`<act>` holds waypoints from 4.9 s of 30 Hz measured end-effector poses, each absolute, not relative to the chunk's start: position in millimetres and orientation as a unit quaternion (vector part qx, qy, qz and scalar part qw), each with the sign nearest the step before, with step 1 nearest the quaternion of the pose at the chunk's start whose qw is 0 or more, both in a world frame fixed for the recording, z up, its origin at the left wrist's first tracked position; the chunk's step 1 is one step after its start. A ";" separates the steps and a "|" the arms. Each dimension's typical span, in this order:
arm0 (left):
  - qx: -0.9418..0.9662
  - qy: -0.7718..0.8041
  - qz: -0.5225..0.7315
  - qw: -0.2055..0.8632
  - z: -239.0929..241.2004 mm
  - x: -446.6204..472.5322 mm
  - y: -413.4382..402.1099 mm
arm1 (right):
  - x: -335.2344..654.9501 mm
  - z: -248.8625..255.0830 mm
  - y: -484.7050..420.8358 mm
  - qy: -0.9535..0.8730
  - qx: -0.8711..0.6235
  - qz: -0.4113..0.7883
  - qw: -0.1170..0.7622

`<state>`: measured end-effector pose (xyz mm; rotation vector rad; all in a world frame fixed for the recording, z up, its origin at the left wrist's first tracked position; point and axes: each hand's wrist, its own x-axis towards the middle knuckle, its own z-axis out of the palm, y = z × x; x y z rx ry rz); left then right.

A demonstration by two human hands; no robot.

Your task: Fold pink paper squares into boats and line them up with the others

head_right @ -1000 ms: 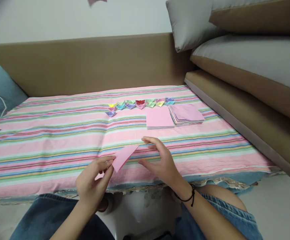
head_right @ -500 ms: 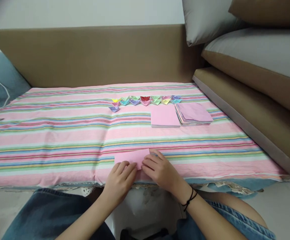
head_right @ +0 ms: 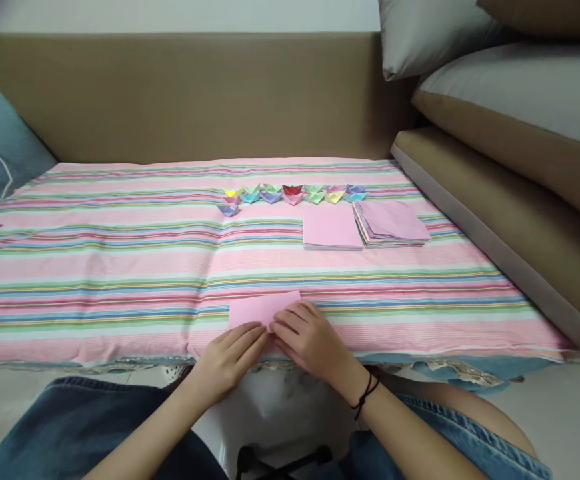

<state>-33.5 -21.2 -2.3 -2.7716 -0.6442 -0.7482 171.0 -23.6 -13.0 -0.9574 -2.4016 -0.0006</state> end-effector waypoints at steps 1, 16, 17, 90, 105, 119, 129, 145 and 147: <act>-0.935 -0.218 -0.261 0.097 -1.0 -34.0 -20.2 | 169.7 -13.2 -21.9 -0.890 -0.357 0.001 0.284; -0.901 -0.259 -0.340 0.073 3.2 -28.8 -18.1 | 156.3 0.1 -21.1 -0.883 -0.332 -0.060 0.326; -0.901 -0.258 -0.339 0.075 4.0 -27.8 -18.5 | 155.7 -0.7 -21.4 -0.884 -0.330 -0.066 0.324; -0.915 -0.319 -0.248 0.020 -14.5 -11.5 -20.9 | 178.9 -17.2 -24.6 -0.872 -0.376 0.023 0.313; -0.795 -0.462 -0.339 -0.198 -8.9 -4.5 -12.7 | 203.8 -12.5 -10.1 -0.763 -0.484 0.141 0.403; -0.786 -0.529 -0.304 -0.102 -10.3 1.5 -5.4 | 193.6 -15.5 -3.2 -0.676 -0.588 0.158 0.415; -0.861 -0.408 -0.305 0.003 -11.9 0.5 -5.4 | 191.4 -14.1 -1.2 -0.680 -0.609 0.140 0.384; -0.854 -0.429 -0.294 -0.015 -13.6 -18.4 -12.3 | 188.6 -10.4 -1.5 -0.665 -0.619 0.151 0.390; -0.879 -0.394 -0.265 0.047 -15.4 -15.8 -12.6 | 188.5 -10.5 -1.3 -0.668 -0.619 0.144 0.387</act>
